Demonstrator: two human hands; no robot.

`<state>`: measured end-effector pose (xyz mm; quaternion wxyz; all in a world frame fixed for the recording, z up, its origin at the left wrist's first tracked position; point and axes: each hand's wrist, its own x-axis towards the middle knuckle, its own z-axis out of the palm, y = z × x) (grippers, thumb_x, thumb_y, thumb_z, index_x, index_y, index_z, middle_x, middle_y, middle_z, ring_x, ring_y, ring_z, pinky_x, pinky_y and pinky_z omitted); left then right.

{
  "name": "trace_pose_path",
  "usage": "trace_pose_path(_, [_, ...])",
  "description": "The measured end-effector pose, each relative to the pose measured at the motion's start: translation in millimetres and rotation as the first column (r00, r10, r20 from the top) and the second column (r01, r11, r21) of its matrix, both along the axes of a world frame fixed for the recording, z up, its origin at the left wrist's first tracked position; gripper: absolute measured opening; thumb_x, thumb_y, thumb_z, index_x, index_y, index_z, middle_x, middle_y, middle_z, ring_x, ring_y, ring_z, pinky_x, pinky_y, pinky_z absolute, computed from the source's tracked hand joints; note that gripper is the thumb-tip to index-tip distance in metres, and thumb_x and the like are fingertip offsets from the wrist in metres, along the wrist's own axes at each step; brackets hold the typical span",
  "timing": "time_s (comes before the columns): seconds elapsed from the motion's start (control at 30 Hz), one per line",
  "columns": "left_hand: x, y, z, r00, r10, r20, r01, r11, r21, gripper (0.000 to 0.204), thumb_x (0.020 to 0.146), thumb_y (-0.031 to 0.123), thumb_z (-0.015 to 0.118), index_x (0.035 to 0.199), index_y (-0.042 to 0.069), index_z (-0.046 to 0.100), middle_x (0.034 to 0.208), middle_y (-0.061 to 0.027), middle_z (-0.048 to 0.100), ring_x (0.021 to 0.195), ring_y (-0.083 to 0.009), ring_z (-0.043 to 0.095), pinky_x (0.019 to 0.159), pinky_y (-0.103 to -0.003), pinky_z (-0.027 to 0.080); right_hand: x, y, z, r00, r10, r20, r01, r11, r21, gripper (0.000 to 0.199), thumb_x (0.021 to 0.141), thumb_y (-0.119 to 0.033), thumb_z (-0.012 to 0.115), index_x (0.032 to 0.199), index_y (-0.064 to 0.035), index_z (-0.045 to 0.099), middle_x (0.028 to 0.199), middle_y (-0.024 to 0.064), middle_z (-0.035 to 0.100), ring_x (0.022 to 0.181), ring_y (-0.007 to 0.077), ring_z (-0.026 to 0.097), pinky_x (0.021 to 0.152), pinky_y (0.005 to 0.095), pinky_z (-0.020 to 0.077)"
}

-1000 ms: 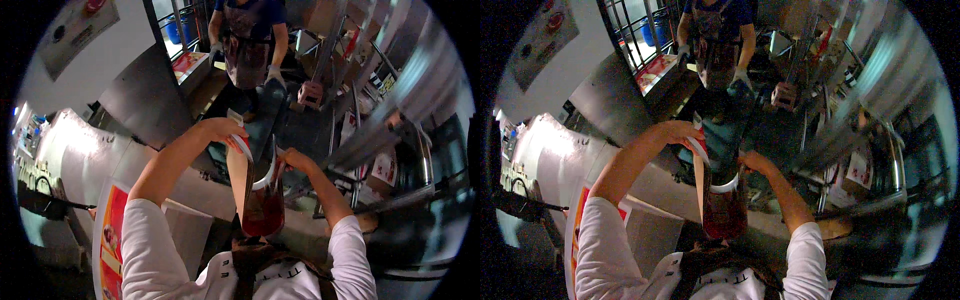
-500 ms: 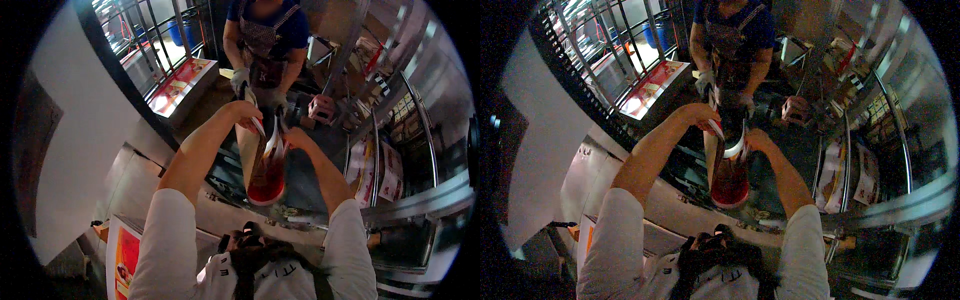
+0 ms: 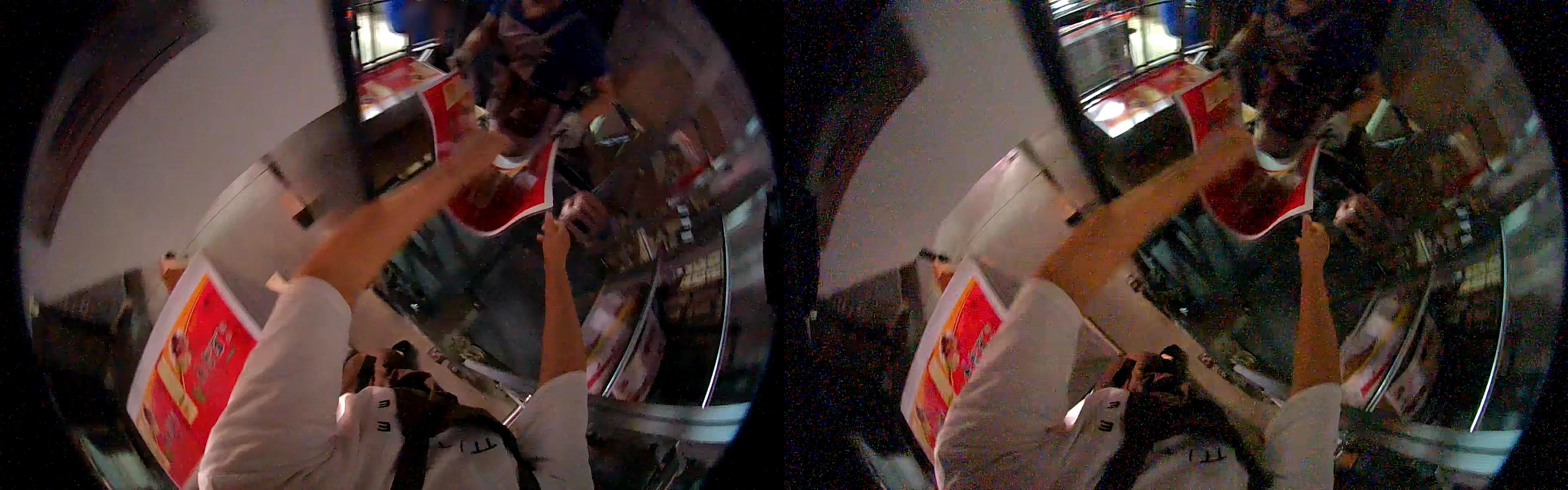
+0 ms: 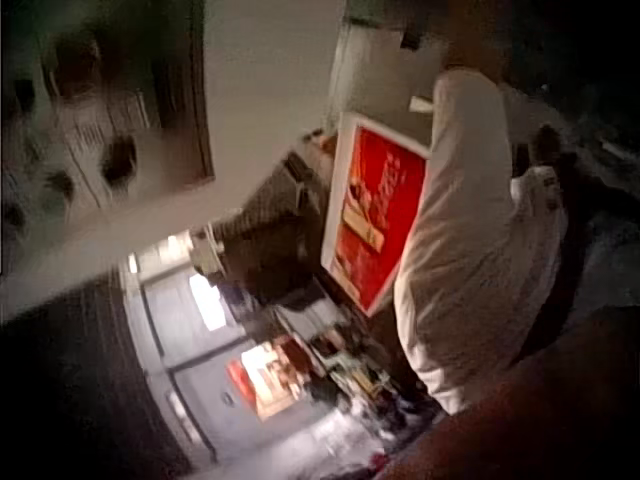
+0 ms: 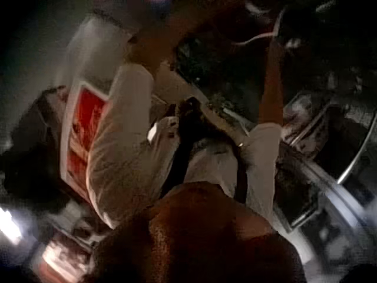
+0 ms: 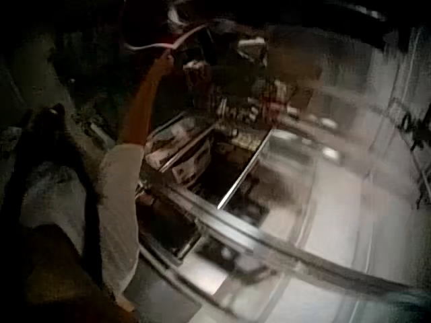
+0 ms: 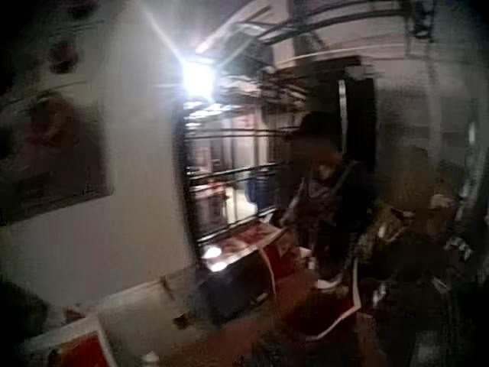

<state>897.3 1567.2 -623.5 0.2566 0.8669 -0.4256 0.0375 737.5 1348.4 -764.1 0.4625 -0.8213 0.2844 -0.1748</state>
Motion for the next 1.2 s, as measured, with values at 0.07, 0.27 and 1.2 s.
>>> trace_pose_path(0.07, [-89,25,-60,0.985,0.002,0.172,0.098,0.818,-0.566,0.016,0.08,0.018,0.051,0.088,0.006,0.056,0.09,-0.0147,0.058,0.077,-0.0311,0.056,0.065,-0.039,0.047,-14,80,-13,0.99,0.143,0.022,-0.141,0.987,-0.079,0.041,0.084,-0.035,0.05,0.097,0.0029,0.059,0.081,0.0144,0.061,0.067,0.019,0.061,0.059,0.031,0.048])
trace_pose_path(0.27, [-345,255,-115,0.972,-0.086,-0.22,0.027,0.966,-0.258,0.043,0.068,0.007,0.06,0.11,0.005,0.053,0.114,-0.0166,0.052,0.106,-0.0349,0.048,0.09,-0.042,0.039,-108,281,-99,0.67,0.742,-0.032,-0.712,0.654,0.256,0.027,0.081,-0.025,0.054,0.088,-0.0012,0.064,0.073,0.0095,0.065,0.062,0.0169,0.061,0.061,0.0305,0.0481])
trace_pose_path(1.2, [-511,584,-177,0.469,0.848,0.249,-0.881,0.467,0.068,0.037,0.078,0.023,0.059,0.114,0.016,0.054,0.12,-0.0035,0.051,0.111,-0.0213,0.047,0.088,-0.036,0.037,-150,585,-8,0.494,0.709,-0.503,-0.859,0.309,-0.409,0.022,0.07,-0.028,0.063,0.077,-0.0078,0.067,0.081,0.0141,0.064,0.077,0.0314,0.062,0.07,0.0404,0.0486])
